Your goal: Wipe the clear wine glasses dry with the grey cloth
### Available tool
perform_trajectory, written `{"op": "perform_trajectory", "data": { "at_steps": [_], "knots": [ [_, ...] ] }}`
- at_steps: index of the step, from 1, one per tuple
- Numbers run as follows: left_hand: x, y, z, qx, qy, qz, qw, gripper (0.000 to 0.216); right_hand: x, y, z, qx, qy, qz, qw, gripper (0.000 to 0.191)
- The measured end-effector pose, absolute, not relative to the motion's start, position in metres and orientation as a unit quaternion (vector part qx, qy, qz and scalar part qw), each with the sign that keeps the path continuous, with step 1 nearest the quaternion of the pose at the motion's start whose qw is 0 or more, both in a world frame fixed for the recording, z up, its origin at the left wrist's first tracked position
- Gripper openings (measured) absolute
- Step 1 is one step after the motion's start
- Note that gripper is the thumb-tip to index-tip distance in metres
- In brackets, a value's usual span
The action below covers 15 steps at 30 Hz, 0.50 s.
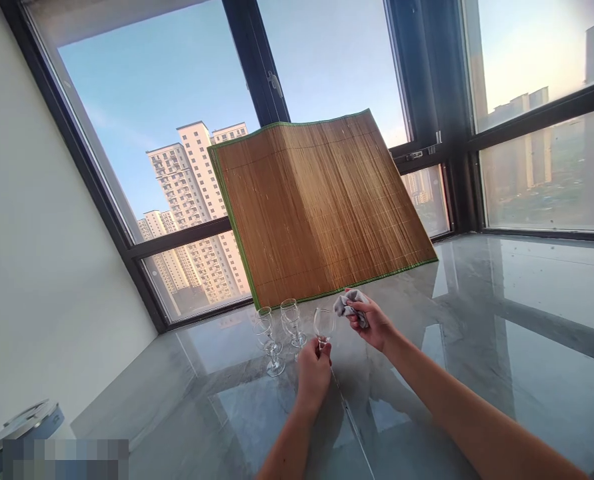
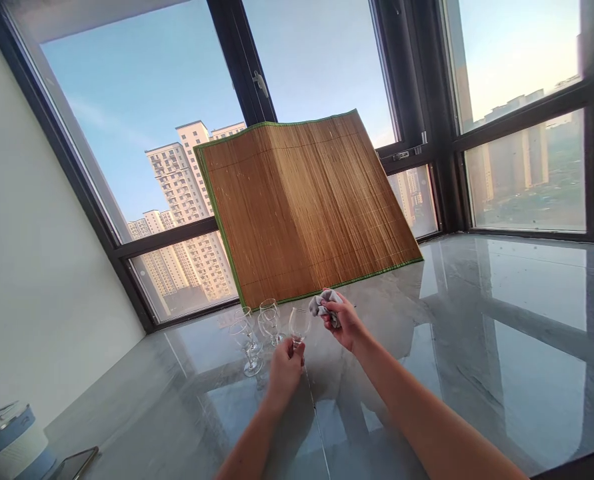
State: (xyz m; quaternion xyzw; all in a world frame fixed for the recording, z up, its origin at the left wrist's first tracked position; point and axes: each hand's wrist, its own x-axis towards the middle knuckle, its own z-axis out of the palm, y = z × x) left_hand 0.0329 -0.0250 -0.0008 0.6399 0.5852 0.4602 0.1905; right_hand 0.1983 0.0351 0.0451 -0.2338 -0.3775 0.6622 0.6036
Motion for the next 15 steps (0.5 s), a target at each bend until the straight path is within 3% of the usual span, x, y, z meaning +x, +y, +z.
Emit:
{"op": "perform_trajectory", "data": {
  "at_steps": [4, 8, 15],
  "knots": [
    [0.035, -0.034, 0.001, 0.692, 0.613, 0.374, 0.074, 0.018, 0.197, 0.032, 0.049, -0.280, -0.483, 0.539, 0.630, 0.050],
    [0.036, -0.040, 0.007, 0.707, 0.625, 0.331, 0.010, 0.019, 0.194, 0.034, 0.048, -0.288, -0.578, 0.427, 0.633, 0.038],
    [0.037, -0.040, 0.009, 0.715, 0.583, 0.386, 0.017, 0.018, 0.198, 0.041, 0.045, -0.349, -0.531, 0.435, 0.638, 0.036]
  ]
}}
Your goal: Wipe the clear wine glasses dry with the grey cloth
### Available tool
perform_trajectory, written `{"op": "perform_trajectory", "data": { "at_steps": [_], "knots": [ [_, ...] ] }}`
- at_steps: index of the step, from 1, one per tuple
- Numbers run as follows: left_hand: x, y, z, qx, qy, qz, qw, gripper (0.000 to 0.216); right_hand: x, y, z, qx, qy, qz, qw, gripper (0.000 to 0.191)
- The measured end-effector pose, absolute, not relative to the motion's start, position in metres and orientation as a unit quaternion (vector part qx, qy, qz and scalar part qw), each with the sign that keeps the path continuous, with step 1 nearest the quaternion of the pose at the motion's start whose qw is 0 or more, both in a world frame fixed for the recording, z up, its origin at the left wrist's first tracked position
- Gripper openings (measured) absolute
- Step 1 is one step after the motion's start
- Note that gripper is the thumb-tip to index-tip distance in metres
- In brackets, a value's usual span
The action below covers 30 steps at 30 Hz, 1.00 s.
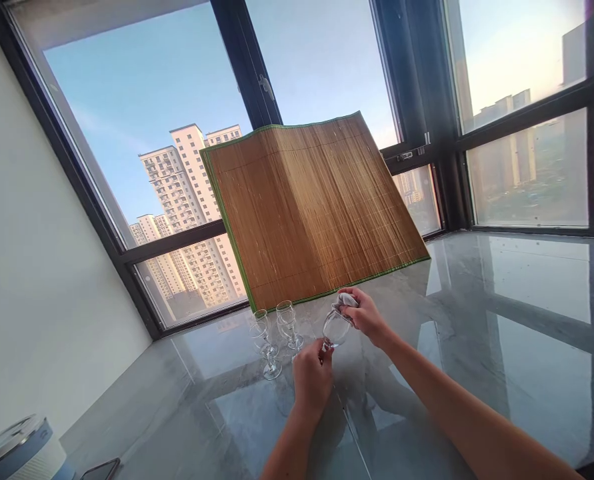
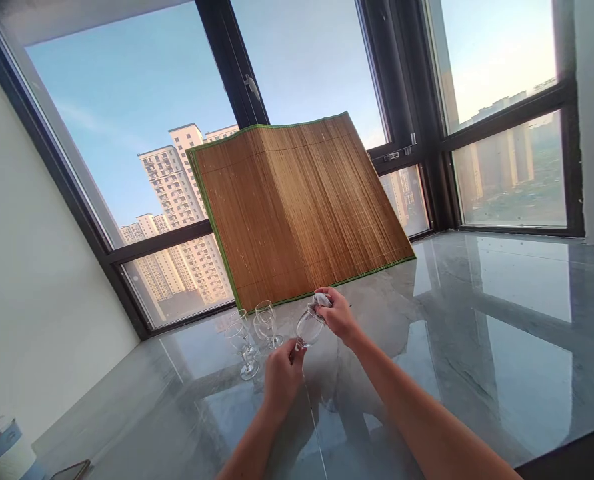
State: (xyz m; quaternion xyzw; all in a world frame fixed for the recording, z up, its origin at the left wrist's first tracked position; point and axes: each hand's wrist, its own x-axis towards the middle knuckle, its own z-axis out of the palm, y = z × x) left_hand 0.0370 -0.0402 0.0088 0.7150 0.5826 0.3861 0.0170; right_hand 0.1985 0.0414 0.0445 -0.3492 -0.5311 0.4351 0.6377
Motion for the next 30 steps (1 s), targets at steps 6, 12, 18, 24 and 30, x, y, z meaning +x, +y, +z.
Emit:
{"op": "perform_trajectory", "data": {
  "at_steps": [6, 12, 18, 24, 30],
  "knots": [
    [0.041, -0.038, 0.010, 0.676, 0.535, 0.495, 0.106, 0.026, 0.198, 0.037, 0.046, -0.396, -0.500, 0.492, 0.593, 0.036],
    [0.047, -0.047, 0.028, 0.624, 0.430, 0.642, 0.117, 0.034, 0.182, 0.024, 0.036, -0.351, -0.554, 0.623, 0.426, 0.051],
    [0.047, -0.047, 0.027, 0.601, 0.446, 0.637, 0.183, 0.041, 0.180, 0.012, 0.038, -0.285, -0.578, 0.710, 0.285, 0.049],
    [0.038, -0.036, 0.020, 0.572, 0.479, 0.645, 0.166, 0.039, 0.192, 0.027, 0.039, -0.283, -0.480, 0.741, 0.373, 0.043],
    [0.044, -0.032, 0.009, 0.556, 0.495, 0.631, 0.219, 0.035, 0.186, 0.024, 0.039, -0.265, -0.490, 0.702, 0.443, 0.053]
  ]
}}
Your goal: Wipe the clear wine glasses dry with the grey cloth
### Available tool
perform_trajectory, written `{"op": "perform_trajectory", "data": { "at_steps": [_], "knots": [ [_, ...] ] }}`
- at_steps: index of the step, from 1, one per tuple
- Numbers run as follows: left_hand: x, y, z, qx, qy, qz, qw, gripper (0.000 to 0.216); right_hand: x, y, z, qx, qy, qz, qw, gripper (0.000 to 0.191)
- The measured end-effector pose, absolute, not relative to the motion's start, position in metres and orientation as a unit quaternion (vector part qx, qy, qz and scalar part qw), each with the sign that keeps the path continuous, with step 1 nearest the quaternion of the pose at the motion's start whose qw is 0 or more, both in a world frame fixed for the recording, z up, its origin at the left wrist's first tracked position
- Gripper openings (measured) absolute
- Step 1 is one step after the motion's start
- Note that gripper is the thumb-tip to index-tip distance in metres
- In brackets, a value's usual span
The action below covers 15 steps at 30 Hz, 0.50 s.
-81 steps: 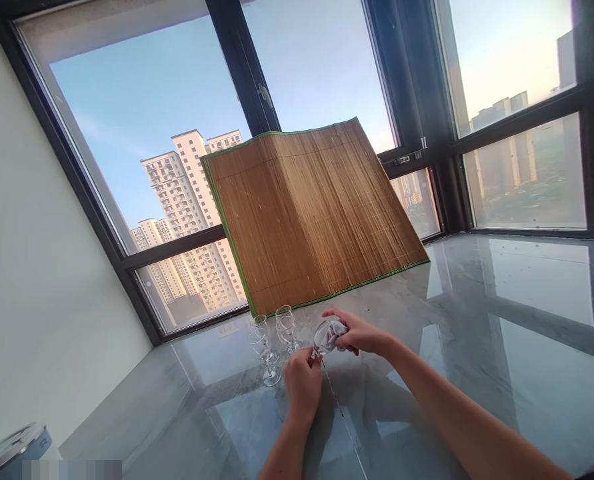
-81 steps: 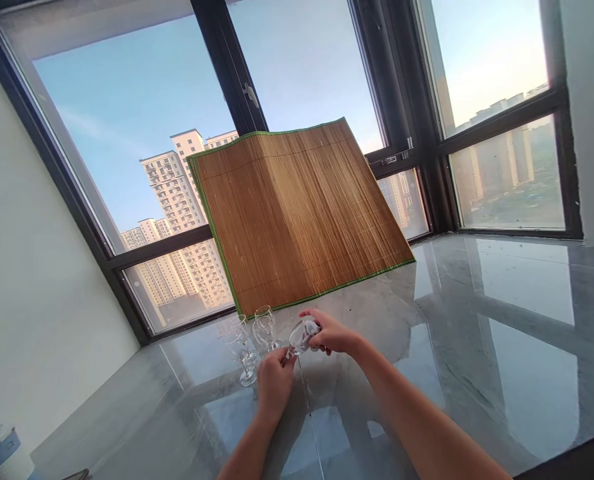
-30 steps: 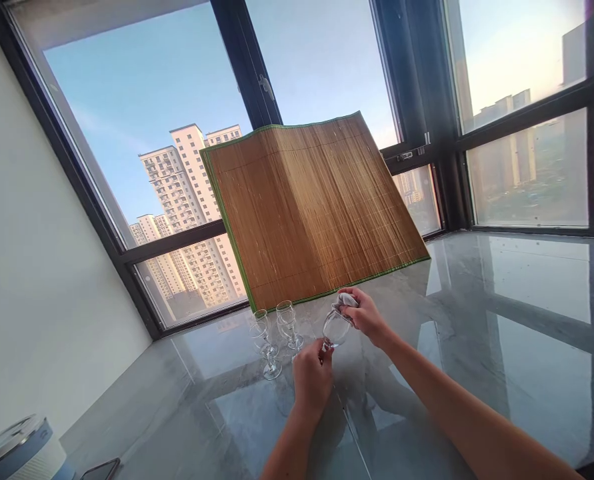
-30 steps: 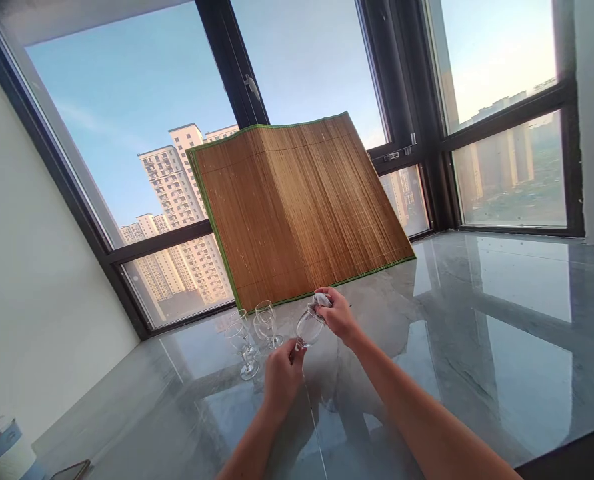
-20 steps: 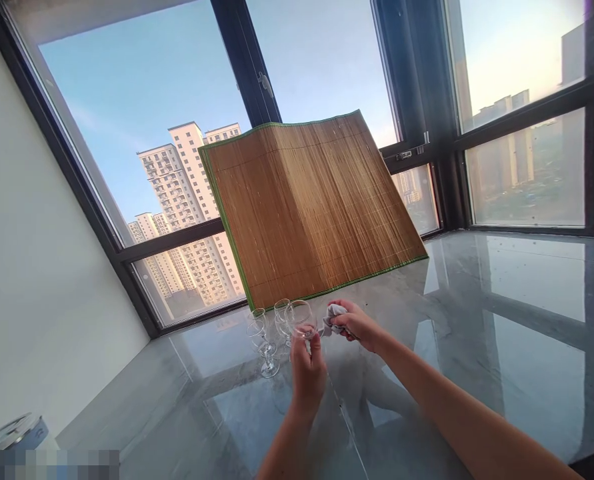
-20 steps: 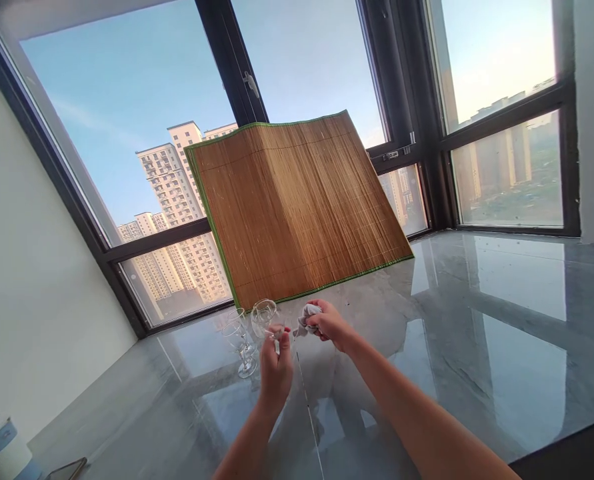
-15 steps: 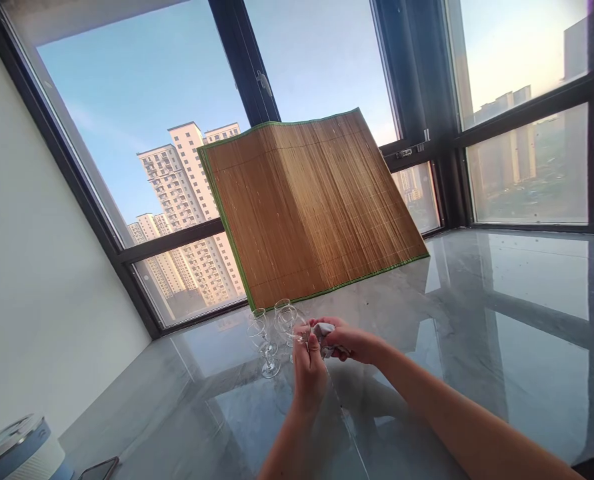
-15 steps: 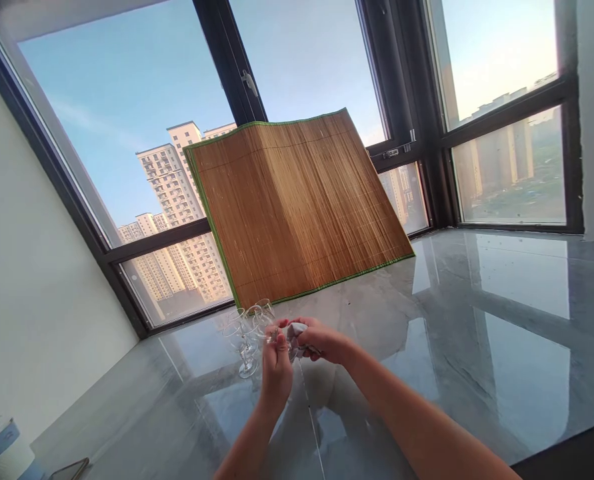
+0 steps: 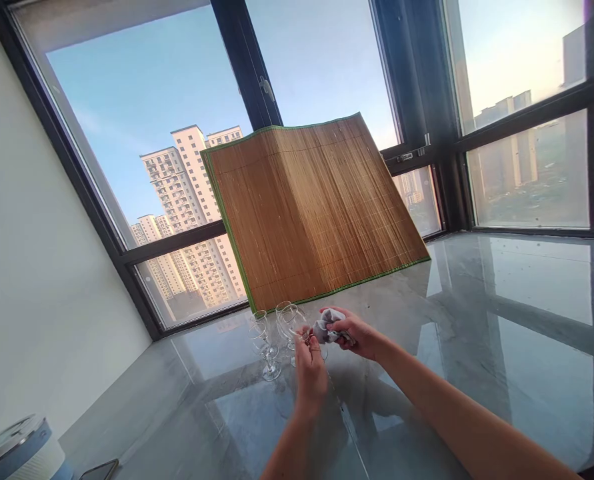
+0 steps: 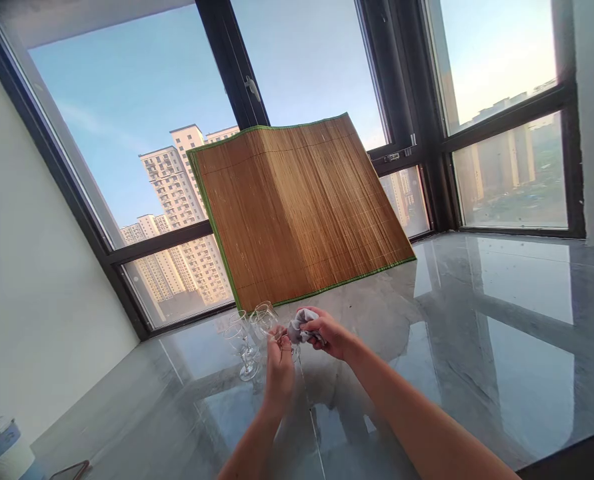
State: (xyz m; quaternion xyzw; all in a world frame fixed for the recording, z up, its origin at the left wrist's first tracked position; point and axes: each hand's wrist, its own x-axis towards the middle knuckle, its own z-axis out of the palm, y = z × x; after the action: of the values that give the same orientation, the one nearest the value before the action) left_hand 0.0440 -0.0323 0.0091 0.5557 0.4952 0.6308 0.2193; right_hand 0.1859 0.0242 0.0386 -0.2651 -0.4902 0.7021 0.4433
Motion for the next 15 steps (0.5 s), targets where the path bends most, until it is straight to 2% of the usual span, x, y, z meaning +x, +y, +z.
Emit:
{"op": "perform_trajectory", "data": {
  "at_steps": [4, 7, 11, 15],
  "knots": [
    [0.049, -0.038, 0.008, 0.554, 0.505, 0.609, 0.258, 0.041, 0.178, 0.013, 0.036, -0.231, -0.592, 0.672, 0.379, 0.059],
    [0.050, -0.039, 0.006, 0.566, 0.509, 0.594, 0.260, 0.044, 0.170, 0.008, 0.034, -0.255, -0.624, 0.643, 0.362, 0.060],
    [0.048, -0.036, 0.003, 0.584, 0.501, 0.581, 0.266, 0.036, 0.159, 0.009, 0.030, -0.302, -0.604, 0.621, 0.397, 0.058],
    [0.048, -0.037, 0.008, 0.564, 0.524, 0.580, 0.266, 0.035, 0.156, 0.024, 0.020, -0.326, -0.585, 0.577, 0.467, 0.057]
  ]
}}
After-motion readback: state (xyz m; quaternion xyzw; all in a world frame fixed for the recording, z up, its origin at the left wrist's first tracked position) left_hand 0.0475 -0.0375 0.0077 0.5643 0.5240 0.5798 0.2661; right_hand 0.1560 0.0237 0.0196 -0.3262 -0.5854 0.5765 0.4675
